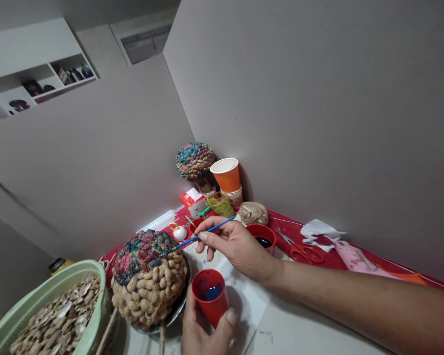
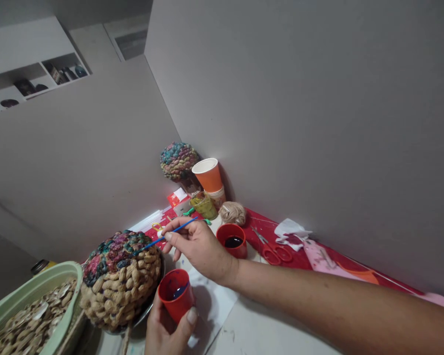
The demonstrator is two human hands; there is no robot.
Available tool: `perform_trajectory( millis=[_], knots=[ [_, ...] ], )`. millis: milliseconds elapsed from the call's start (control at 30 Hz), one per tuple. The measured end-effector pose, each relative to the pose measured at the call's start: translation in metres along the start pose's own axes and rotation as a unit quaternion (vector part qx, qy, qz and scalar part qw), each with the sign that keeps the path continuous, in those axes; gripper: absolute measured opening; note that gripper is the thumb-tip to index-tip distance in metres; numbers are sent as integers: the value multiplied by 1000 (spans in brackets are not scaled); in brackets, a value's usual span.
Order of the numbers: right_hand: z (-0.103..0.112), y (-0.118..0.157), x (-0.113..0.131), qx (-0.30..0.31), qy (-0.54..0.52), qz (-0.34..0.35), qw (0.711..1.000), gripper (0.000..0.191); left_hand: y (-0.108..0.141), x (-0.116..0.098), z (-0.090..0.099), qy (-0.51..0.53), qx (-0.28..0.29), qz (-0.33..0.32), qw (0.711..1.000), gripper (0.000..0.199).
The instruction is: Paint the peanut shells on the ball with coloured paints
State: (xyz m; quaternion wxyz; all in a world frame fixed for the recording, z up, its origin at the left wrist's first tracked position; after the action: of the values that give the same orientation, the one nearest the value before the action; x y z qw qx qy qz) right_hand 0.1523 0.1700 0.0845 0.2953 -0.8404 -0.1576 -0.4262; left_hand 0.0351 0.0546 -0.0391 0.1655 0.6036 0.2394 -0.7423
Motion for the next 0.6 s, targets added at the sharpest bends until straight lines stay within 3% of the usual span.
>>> perform_trajectory(
  millis=[133,400,600],
  knots=[
    [4,-1,3,-13,9,15,1000,17,1,-4,0,8,-4,-1,1000,73],
    [-1,2,4,5,17,15,1000,22,0,-2,-2,18,10,-11,1000,74],
    [1,2,7,-4,27,26,999,13,0,1,0,7,4,-15,1000,74]
  ],
)
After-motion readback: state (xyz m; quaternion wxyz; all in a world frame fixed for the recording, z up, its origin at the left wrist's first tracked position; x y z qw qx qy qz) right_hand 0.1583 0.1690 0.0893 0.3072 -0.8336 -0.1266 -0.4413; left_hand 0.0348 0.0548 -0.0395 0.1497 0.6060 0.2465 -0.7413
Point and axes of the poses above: each hand's wrist, its own y-axis away from the middle knuckle, its own z-axis out of the back of the hand, x = y × z, the point moved 3 cm from there along -y, towards the middle knuckle, and after that the axes turned 7 degrees about -y, right-handed, at the moved point
